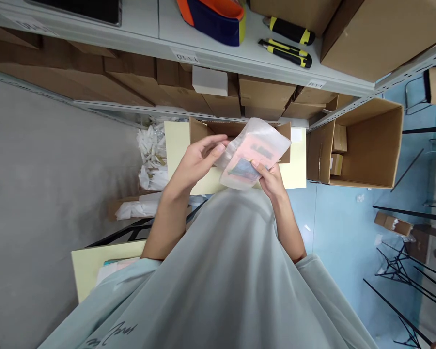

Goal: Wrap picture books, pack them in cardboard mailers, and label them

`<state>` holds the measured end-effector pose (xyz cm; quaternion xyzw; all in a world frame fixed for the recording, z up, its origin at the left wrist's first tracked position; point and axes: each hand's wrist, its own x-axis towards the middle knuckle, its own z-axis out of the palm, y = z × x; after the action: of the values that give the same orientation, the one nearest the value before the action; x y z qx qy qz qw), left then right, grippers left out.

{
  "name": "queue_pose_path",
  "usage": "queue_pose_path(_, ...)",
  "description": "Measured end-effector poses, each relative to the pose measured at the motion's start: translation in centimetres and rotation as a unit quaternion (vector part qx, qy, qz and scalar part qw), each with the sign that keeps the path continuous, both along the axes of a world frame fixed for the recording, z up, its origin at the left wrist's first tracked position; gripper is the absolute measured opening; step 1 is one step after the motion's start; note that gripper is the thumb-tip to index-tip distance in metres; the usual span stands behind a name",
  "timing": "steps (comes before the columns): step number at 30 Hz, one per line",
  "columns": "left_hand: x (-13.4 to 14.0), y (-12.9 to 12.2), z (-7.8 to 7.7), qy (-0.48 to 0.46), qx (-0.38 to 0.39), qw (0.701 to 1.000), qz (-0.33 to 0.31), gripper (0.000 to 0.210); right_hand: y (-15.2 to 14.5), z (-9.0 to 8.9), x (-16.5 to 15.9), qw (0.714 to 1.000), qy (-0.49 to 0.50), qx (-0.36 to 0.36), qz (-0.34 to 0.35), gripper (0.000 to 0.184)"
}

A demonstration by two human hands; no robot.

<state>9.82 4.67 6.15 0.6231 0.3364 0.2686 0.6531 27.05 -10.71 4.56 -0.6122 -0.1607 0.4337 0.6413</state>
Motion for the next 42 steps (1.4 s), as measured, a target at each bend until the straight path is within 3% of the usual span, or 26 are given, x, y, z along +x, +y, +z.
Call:
queue_pose_path(3, 0.3, 0.1, -0.2, -0.021, -0.060, 0.997, -0.045, 0.062, 0.0, 0.1, 0.0, 1.000, 0.004, 0.002, -0.002, 0.067)
queue_pose_path(8, 1.3, -2.0, 0.0, -0.007, 0.052, 0.997, 0.050, 0.051, 0.6, -0.2, -0.2, 1.000, -0.003, 0.002, -0.022, 0.063)
queue_pose_path(12, 1.8, -3.3, -0.5, 0.019, 0.081, 0.995, 0.061, 0.046, 1.1, -0.8, -0.3, 0.999, 0.005, 0.001, -0.048, 0.065)
queue_pose_path(17, 1.0, -1.7, -0.9, 0.000, 0.057, 0.998, 0.028, 0.053, 0.8, -0.3, 2.2, 1.000, -0.030, -0.007, 0.007, 0.073)
queue_pose_path(22, -0.2, 1.7, 0.2, 0.022, 0.094, 0.992, -0.081, 0.044, 1.3, 1.9, 6.8, 0.985, -0.117, -0.018, 0.129, 0.083)
queue_pose_path(25, 0.0, 3.3, 0.2, 0.053, 0.123, 0.982, -0.132, 0.038, 2.7, 2.8, 9.0, 0.958, -0.182, -0.015, 0.219, 0.091)
queue_pose_path(27, 0.7, 4.1, -0.5, 0.080, 0.150, 0.974, -0.148, 0.033, 4.1, 2.8, 9.8, 0.924, -0.262, -0.039, 0.276, 0.076)
queue_pose_path(31, 3.2, 5.6, -3.3, 0.136, 0.212, 0.958, -0.134, 0.025, 6.9, 1.5, 10.2, 0.809, -0.457, -0.173, 0.328, 0.034)
queue_pose_path(34, 4.8, 6.2, -5.3, 0.168, 0.243, 0.948, -0.118, 0.023, 8.3, 0.3, 9.8, 0.743, -0.533, -0.243, 0.323, 0.032)
queue_pose_path(37, 5.2, 6.3, -5.9, 0.174, 0.268, 0.941, -0.111, 0.025, 8.3, -0.3, 9.4, 0.725, -0.558, -0.252, 0.314, 0.035)
queue_pose_path(42, 4.0, 5.4, -4.7, 0.145, 0.320, 0.931, -0.102, 0.036, 6.4, 0.0, 8.7, 0.737, -0.580, -0.210, 0.275, 0.038)
